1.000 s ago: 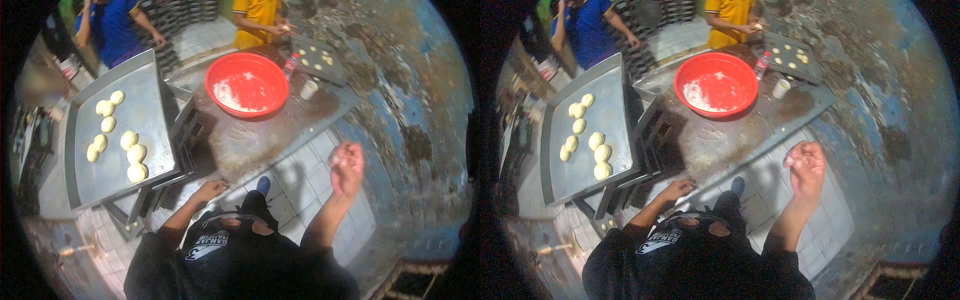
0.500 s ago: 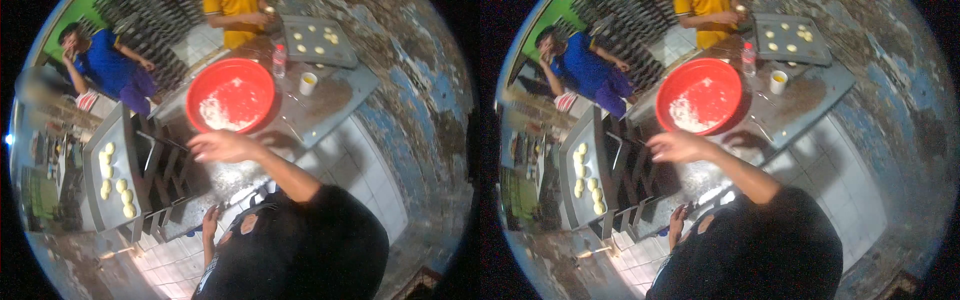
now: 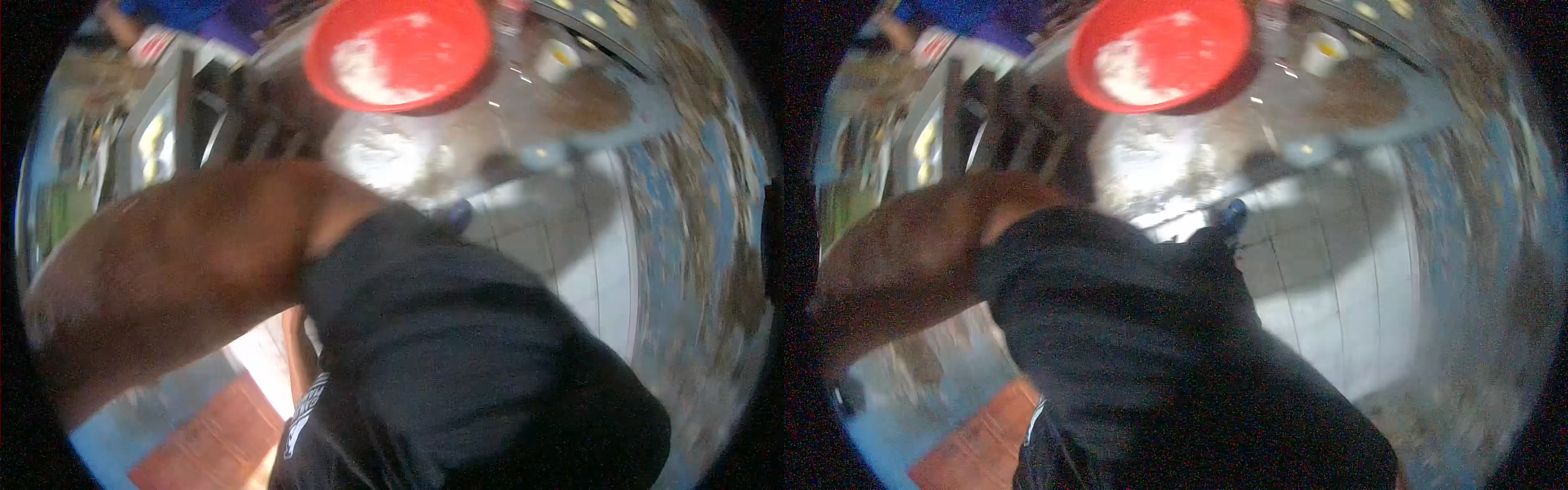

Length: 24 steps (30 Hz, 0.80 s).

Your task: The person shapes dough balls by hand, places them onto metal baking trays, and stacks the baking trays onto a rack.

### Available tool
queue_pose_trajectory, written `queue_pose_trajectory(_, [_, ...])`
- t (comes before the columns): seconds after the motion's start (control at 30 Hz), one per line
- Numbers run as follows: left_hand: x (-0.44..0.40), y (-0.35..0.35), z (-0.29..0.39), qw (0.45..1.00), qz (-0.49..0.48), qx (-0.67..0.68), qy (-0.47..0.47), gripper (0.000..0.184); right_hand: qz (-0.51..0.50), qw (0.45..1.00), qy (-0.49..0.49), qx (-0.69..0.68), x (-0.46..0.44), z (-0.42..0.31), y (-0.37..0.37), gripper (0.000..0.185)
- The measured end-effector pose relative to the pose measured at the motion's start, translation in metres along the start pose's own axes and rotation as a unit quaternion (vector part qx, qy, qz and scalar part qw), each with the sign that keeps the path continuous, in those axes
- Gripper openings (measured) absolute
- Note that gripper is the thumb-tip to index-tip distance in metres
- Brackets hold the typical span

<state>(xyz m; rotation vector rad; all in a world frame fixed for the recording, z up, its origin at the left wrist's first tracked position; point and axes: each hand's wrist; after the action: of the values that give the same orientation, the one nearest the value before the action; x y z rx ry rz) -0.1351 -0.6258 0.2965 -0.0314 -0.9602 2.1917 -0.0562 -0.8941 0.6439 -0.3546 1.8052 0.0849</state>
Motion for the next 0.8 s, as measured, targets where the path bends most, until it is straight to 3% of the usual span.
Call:
queue_pose_trajectory(0.1, [0.010, -0.010, 0.039, 0.998, 0.034, -0.045, -0.001, 0.045, 0.013, 0.987, -0.097, -0.128, -0.003, 0.010, 0.012, 0.035])
queue_pose_trajectory(0.13, [-0.001, -0.024, 0.106, 0.991, 0.109, 0.082, -0.005, 0.042, 0.044, 0.952, -0.191, -0.236, 0.001, 0.018, 0.019, 0.035])
queue_pose_trajectory(0.17, [0.002, -0.030, 0.097, 0.980, 0.148, 0.114, 0.062, 0.040, 0.055, 0.919, -0.239, -0.309, 0.003, 0.021, 0.024, 0.036])
queue_pose_trajectory(0.2, [0.004, -0.040, 0.102, 0.973, 0.181, 0.112, 0.085, 0.036, -0.013, 0.988, 0.016, -0.156, 0.012, 0.014, 0.001, 0.034])
queue_pose_trajectory(0.23, [0.005, -0.051, 0.110, 0.965, 0.212, 0.114, 0.109, 0.032, -0.086, 0.961, 0.261, 0.033, 0.024, 0.012, -0.030, 0.033])
queue_pose_trajectory(0.27, [0.007, -0.065, 0.112, 0.953, 0.251, 0.122, 0.117, 0.032, -0.057, 0.887, 0.449, -0.089, 0.046, 0.000, -0.046, 0.038])
queue_pose_trajectory(0.3, [0.012, -0.076, 0.113, 0.940, 0.283, 0.084, 0.170, 0.032, 0.034, 0.807, 0.486, -0.334, 0.087, 0.023, -0.055, 0.037])
queue_pose_trajectory(0.33, [0.018, -0.086, 0.116, 0.924, 0.312, 0.046, 0.217, 0.033, 0.134, 0.785, 0.592, -0.125, 0.097, 0.029, -0.051, 0.032])
queue_pose_trajectory(0.37, [0.022, -0.102, 0.126, 0.903, 0.349, 0.001, 0.250, 0.035, 0.108, 0.832, 0.500, 0.214, 0.122, 0.054, -0.043, 0.027])
queue_pose_trajectory(0.4, [0.021, -0.115, 0.125, 0.878, 0.390, -0.026, 0.277, 0.035, -0.057, 0.792, 0.259, 0.549, 0.117, 0.053, -0.044, 0.022])
queue_pose_trajectory(0.43, [0.021, -0.131, 0.122, 0.853, 0.423, -0.051, 0.301, 0.036, -0.076, 0.791, 0.248, 0.554, 0.098, 0.053, -0.032, 0.022])
queue_pose_trajectory(0.47, [0.017, -0.148, 0.122, 0.844, 0.439, -0.041, 0.307, 0.036, -0.077, 0.829, 0.361, 0.419, 0.079, 0.054, -0.018, 0.021])
queue_pose_trajectory(0.53, [0.010, -0.190, 0.119, 0.807, 0.453, -0.201, 0.322, 0.039, -0.052, 0.824, 0.537, 0.171, 0.042, 0.075, 0.008, 0.021])
queue_pose_trajectory(0.63, [-0.022, -0.227, 0.092, 0.795, 0.441, -0.298, 0.292, 0.049, -0.127, 0.804, 0.548, 0.191, 0.023, 0.160, 0.024, 0.025])
queue_pose_trajectory(0.67, [-0.037, -0.230, 0.076, 0.799, 0.434, -0.292, 0.297, 0.050, -0.161, 0.764, 0.582, 0.225, 0.026, 0.197, 0.026, 0.028])
queue_pose_trajectory(0.7, [-0.048, -0.231, 0.064, 0.837, 0.401, -0.229, 0.294, 0.046, -0.195, 0.721, 0.614, 0.255, 0.033, 0.232, 0.029, 0.031])
queue_pose_trajectory(0.8, [-0.060, -0.228, 0.046, 0.808, 0.429, -0.254, 0.314, 0.041, -0.228, 0.702, 0.586, 0.336, 0.049, 0.289, 0.059, 0.035])
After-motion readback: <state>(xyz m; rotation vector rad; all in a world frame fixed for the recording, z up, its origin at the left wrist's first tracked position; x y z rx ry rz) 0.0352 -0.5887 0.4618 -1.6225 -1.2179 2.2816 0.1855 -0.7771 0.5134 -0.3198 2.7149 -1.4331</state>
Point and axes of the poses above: each hand's wrist, its own x-axis away from the middle knuckle, its own y-axis out of the palm, z = x × y, and after that the axes turned 14 degrees about y, right-handed
